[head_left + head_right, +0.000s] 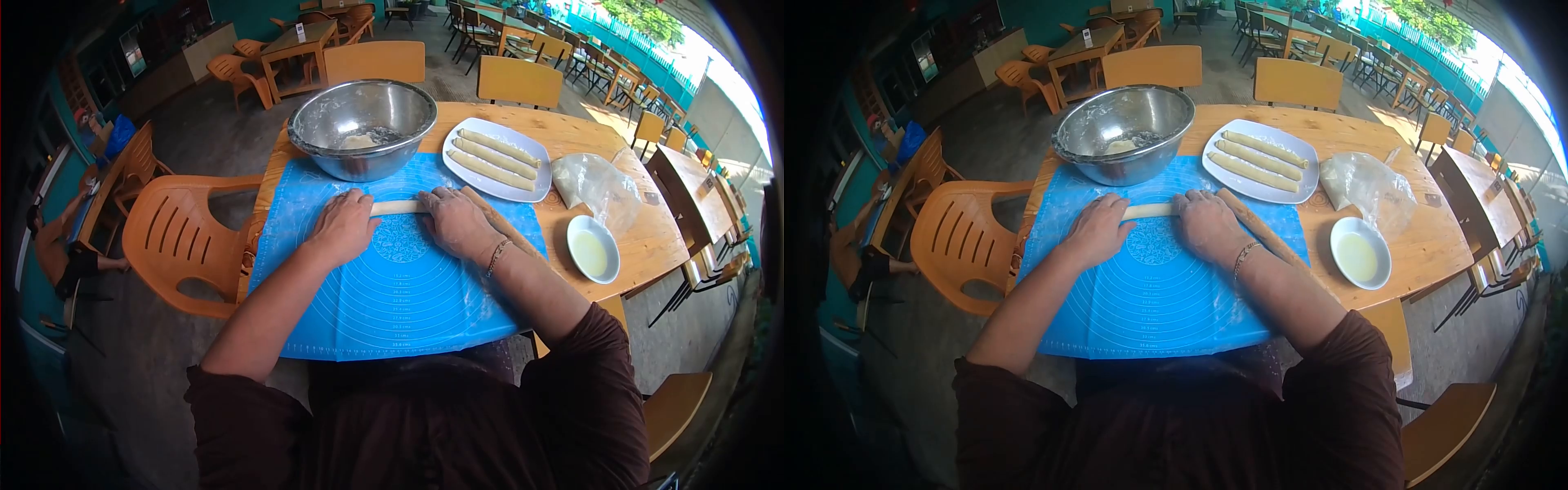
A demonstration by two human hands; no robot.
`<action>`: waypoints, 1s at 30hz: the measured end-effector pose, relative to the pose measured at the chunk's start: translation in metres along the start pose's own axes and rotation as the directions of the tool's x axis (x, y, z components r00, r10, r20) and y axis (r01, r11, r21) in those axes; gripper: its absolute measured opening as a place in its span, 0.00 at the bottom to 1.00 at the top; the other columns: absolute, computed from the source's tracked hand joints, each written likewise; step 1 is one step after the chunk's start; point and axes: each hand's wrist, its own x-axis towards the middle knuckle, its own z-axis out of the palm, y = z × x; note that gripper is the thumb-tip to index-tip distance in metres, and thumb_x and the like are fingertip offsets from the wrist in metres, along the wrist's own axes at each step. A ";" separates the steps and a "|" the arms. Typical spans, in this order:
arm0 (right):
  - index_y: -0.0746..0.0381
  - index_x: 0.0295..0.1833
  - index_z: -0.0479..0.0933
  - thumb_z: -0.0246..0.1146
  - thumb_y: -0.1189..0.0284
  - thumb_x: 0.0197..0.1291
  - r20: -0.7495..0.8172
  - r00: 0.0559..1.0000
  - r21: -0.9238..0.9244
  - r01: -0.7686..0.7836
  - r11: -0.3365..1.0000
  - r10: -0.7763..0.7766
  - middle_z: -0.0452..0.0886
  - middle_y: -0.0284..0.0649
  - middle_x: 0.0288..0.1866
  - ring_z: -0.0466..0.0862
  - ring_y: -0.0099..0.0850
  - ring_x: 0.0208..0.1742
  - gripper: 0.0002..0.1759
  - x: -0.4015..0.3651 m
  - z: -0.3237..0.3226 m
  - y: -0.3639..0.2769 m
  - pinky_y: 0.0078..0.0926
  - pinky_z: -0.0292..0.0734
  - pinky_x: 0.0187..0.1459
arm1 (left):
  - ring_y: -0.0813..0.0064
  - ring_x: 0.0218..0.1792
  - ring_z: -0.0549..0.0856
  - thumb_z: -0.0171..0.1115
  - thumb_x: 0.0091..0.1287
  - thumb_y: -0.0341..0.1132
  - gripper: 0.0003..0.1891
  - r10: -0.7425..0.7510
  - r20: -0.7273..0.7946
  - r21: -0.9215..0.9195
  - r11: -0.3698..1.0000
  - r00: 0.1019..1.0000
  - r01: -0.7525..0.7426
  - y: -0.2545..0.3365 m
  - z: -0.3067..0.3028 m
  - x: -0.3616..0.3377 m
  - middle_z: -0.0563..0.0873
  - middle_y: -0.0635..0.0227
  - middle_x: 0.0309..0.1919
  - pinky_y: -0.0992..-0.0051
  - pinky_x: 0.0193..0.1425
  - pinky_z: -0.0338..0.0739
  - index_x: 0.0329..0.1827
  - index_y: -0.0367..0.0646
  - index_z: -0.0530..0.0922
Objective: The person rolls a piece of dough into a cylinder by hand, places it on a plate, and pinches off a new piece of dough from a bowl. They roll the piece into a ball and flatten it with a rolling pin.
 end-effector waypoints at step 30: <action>0.79 0.72 0.62 0.61 0.68 0.62 -0.088 0.955 -0.017 0.281 0.959 -0.282 0.62 0.63 0.76 0.59 0.55 0.80 0.37 -0.110 0.000 -0.057 0.50 0.52 0.79 | 0.43 0.80 0.53 0.55 0.74 0.45 0.39 0.295 -0.150 -0.040 0.952 0.944 -0.303 0.073 0.039 -0.100 0.56 0.37 0.77 0.47 0.82 0.42 0.76 0.21 0.53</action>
